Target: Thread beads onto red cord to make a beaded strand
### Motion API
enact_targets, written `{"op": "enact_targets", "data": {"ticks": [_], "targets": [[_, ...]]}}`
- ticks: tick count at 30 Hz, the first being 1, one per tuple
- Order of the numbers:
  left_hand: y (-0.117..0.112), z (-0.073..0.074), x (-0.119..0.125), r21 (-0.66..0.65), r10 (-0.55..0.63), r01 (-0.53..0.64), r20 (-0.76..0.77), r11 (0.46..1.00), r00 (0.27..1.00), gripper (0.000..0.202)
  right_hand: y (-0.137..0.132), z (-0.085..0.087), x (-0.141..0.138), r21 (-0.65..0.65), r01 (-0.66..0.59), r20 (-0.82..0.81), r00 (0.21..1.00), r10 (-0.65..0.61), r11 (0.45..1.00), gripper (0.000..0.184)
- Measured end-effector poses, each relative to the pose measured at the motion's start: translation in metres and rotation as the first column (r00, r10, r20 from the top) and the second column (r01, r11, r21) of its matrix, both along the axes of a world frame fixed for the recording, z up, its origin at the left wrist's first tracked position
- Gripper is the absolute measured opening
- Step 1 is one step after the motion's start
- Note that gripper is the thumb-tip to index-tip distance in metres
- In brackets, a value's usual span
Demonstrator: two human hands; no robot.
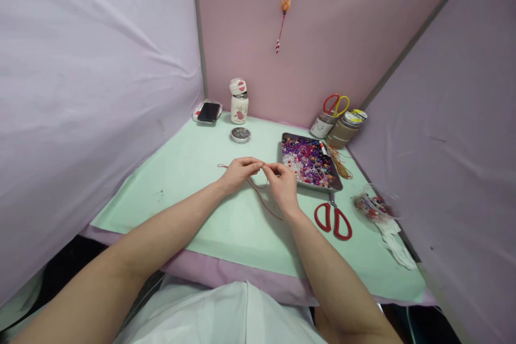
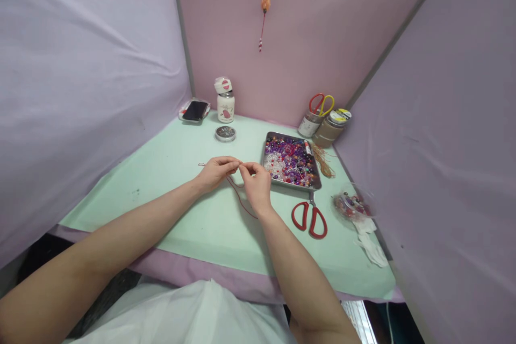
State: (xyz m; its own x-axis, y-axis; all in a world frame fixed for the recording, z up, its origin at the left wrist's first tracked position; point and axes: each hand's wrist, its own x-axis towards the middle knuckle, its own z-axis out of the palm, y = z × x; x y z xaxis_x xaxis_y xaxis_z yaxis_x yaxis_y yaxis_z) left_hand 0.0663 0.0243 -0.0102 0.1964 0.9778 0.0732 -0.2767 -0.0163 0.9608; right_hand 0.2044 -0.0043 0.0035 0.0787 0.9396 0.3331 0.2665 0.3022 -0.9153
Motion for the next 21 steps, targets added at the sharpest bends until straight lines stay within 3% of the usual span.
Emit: {"op": "enact_targets", "data": {"ticks": [10, 21], "targets": [[-0.0026, 0.0037, 0.0013, -0.071, 0.012, -0.009, 0.043, 0.997, 0.999, 0.027, 0.0039, -0.0023, -0.0002, -0.115, -0.032, -0.187, 0.982, 0.010, 0.993, 0.027], [-0.0042, 0.0043, -0.0003, -0.122, -0.058, 0.070, 0.097, 0.990, 0.994, 0.030, 0.0039, -0.0019, 0.0004, -0.086, -0.003, -0.185, 0.983, -0.013, 0.996, 0.028]]}}
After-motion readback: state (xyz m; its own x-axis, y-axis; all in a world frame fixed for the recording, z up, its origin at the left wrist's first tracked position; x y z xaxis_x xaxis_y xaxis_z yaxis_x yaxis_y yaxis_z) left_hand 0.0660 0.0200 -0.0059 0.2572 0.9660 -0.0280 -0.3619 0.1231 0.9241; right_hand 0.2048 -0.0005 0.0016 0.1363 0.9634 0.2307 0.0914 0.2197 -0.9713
